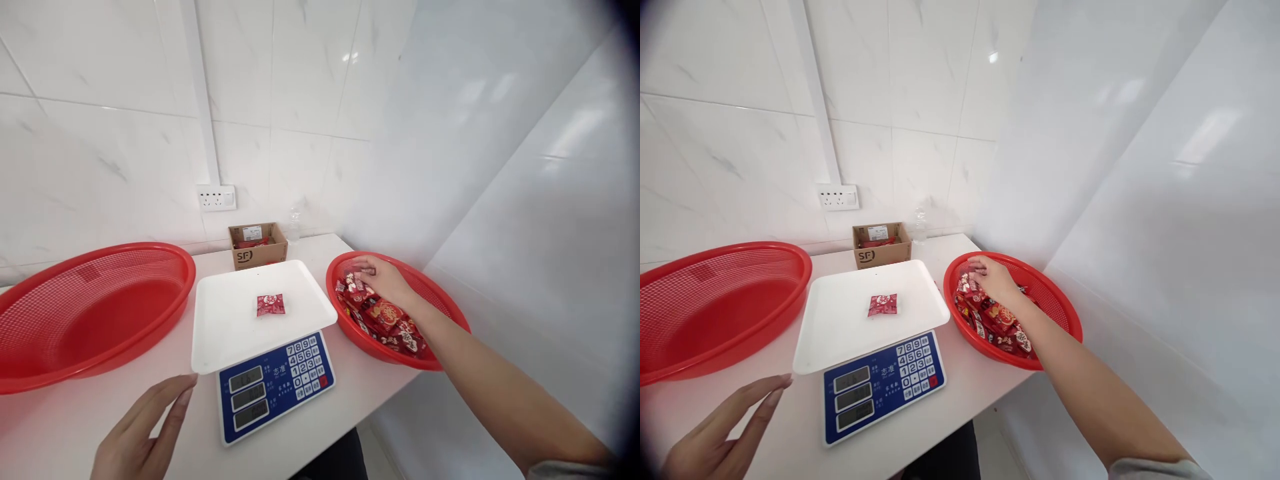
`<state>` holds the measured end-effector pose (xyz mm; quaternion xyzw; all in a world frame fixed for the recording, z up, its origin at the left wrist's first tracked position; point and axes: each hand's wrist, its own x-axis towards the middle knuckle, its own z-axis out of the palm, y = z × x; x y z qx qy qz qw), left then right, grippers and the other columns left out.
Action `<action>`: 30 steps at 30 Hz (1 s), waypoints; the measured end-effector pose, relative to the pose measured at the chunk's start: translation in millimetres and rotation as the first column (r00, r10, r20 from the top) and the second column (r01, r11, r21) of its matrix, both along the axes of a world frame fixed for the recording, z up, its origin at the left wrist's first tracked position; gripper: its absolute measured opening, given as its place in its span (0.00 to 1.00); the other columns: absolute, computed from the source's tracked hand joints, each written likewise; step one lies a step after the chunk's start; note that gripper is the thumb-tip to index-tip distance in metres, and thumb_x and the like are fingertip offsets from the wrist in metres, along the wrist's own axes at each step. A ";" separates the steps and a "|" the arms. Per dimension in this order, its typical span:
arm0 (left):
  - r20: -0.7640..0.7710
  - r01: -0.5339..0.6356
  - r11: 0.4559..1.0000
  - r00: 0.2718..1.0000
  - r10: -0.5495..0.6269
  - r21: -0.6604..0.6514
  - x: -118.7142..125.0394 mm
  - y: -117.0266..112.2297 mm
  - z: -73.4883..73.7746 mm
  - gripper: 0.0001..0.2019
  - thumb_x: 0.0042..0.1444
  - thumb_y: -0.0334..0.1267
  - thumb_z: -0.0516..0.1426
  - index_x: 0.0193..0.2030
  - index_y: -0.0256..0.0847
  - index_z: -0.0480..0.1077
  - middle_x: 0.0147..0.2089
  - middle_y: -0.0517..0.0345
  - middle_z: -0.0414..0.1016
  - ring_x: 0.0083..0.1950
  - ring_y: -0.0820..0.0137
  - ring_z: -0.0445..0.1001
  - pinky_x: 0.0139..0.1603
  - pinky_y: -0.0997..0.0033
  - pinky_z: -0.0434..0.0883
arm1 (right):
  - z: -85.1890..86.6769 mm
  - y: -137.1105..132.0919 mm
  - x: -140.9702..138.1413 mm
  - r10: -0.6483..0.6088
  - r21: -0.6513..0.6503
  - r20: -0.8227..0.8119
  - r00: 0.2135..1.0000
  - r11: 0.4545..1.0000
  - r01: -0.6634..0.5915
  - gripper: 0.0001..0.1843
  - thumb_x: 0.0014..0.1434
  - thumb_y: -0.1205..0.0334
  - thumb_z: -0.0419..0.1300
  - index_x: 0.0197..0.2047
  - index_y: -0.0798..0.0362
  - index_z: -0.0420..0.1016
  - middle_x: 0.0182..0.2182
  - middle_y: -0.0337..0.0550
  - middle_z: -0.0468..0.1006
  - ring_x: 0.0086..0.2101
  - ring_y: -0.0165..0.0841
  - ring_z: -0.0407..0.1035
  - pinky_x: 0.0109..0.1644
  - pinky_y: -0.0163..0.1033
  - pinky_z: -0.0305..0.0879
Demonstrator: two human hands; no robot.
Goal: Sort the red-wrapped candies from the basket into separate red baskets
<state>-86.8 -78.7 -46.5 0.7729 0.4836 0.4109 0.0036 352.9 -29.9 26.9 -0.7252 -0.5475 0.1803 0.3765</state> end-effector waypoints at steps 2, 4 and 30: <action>-0.055 0.085 0.996 0.995 -0.085 -0.006 -0.2 -0.6 4.0 0.13 0.58 0.49 0.52 0.42 0.47 0.73 0.39 0.62 0.80 0.35 0.74 0.79 0.28 0.88 0.73 | 5.7 11.7 -23.8 0.090 0.015 -0.006 0.996 0.996 -0.089 0.20 0.54 0.69 0.58 0.51 0.53 0.70 0.47 0.46 0.76 0.45 0.32 0.71 0.53 0.40 0.65; -0.072 0.112 0.994 0.991 -0.113 -0.014 -3.2 -2.5 5.9 0.12 0.59 0.46 0.52 0.43 0.46 0.72 0.40 0.61 0.79 0.36 0.75 0.79 0.27 0.88 0.72 | 6.1 21.8 -48.6 0.188 -0.014 -0.012 0.982 0.982 -0.188 0.21 0.52 0.69 0.60 0.51 0.53 0.71 0.46 0.45 0.77 0.43 0.31 0.72 0.50 0.39 0.67; 0.006 0.080 0.997 0.997 -0.080 -0.020 -12.9 -9.2 -0.3 0.10 0.60 0.43 0.52 0.40 0.46 0.73 0.37 0.60 0.80 0.35 0.73 0.79 0.35 0.82 0.75 | -25.7 -7.2 -160.6 0.653 -0.349 0.288 0.701 0.753 -0.558 0.29 0.62 0.54 0.50 0.66 0.49 0.55 0.65 0.45 0.55 0.65 0.43 0.42 0.66 0.54 0.35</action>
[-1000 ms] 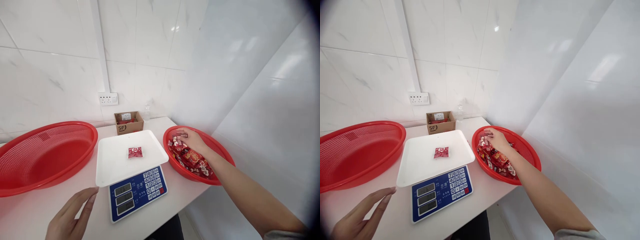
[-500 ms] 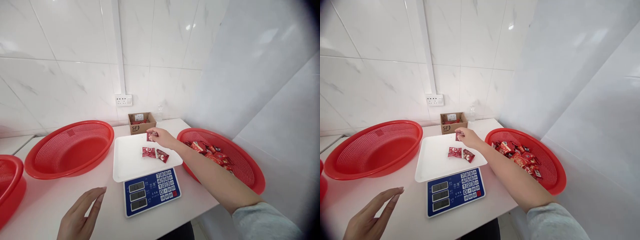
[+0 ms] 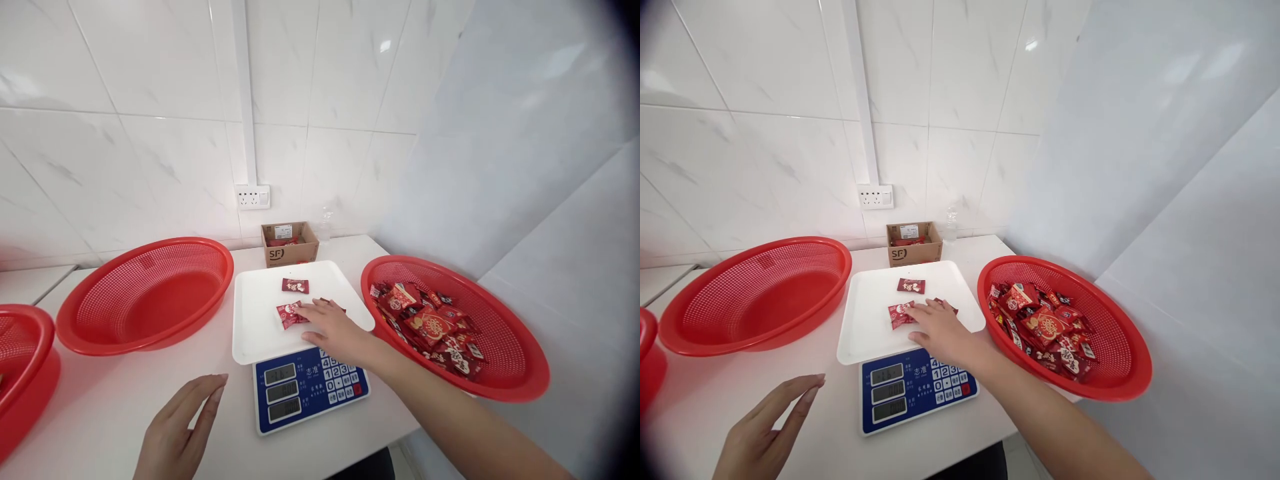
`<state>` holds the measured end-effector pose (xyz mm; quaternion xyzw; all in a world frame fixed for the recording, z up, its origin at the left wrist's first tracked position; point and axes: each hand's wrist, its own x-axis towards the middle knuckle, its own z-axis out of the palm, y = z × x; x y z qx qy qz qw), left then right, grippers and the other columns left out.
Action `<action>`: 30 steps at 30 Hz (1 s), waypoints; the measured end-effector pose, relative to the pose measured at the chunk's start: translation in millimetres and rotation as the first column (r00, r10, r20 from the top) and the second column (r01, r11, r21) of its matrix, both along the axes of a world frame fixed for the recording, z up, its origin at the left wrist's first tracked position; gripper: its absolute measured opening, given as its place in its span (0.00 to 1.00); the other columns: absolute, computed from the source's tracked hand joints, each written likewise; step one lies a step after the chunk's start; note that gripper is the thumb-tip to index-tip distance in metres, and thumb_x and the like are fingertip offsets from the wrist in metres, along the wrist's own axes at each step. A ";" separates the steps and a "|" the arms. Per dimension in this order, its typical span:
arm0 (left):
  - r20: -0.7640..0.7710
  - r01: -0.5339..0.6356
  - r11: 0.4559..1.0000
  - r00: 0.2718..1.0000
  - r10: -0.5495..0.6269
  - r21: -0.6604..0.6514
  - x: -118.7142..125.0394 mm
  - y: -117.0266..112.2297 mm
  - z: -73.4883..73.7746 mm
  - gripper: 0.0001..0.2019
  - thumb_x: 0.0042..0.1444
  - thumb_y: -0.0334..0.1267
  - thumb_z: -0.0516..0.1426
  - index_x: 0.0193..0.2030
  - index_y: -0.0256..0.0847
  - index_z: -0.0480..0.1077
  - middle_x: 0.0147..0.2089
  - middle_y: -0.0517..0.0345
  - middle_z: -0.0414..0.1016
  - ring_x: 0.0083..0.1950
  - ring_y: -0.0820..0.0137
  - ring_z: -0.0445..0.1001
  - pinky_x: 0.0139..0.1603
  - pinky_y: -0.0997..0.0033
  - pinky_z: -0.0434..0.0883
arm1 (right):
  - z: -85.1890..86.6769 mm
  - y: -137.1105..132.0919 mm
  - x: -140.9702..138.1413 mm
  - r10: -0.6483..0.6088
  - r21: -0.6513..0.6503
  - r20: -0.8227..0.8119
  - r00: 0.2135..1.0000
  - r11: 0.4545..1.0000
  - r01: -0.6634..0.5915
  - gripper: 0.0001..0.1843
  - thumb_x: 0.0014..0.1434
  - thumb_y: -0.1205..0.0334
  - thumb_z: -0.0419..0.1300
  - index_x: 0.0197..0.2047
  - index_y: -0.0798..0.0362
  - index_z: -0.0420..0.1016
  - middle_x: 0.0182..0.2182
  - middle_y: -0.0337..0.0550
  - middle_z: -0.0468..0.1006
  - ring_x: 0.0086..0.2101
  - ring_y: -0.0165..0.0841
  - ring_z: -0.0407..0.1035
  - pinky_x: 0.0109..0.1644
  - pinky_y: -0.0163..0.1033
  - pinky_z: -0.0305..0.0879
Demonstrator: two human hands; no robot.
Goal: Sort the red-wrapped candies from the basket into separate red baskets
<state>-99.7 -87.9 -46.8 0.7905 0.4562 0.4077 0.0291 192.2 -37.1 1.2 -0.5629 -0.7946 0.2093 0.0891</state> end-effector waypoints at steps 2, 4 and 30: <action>0.011 0.040 0.999 0.999 -0.040 -0.012 4.4 0.5 -1.2 0.11 0.60 0.42 0.52 0.42 0.46 0.73 0.38 0.59 0.79 0.35 0.72 0.78 0.36 0.81 0.75 | 2.6 -4.6 -5.5 0.023 0.016 0.006 1.000 1.000 -0.023 0.29 0.63 0.52 0.49 0.66 0.46 0.55 0.65 0.42 0.54 0.65 0.43 0.41 0.66 0.56 0.34; 0.018 0.066 0.998 0.998 -0.065 -0.024 4.7 -0.4 -2.3 0.10 0.60 0.41 0.52 0.43 0.46 0.73 0.39 0.57 0.79 0.37 0.72 0.78 0.36 0.80 0.75 | 7.3 -7.5 -4.1 -0.049 0.045 0.048 0.998 0.998 0.047 0.28 0.63 0.51 0.48 0.65 0.45 0.56 0.65 0.43 0.54 0.65 0.44 0.41 0.66 0.57 0.34; -0.002 -0.031 0.993 1.000 0.031 -0.110 -15.7 -13.1 -3.8 0.11 0.58 0.47 0.53 0.41 0.49 0.74 0.39 0.62 0.80 0.36 0.71 0.79 0.32 0.82 0.75 | 22.1 29.9 0.7 -0.140 0.085 -0.038 0.989 0.986 0.143 0.32 0.63 0.44 0.45 0.65 0.51 0.56 0.67 0.52 0.48 0.65 0.45 0.40 0.64 0.54 0.42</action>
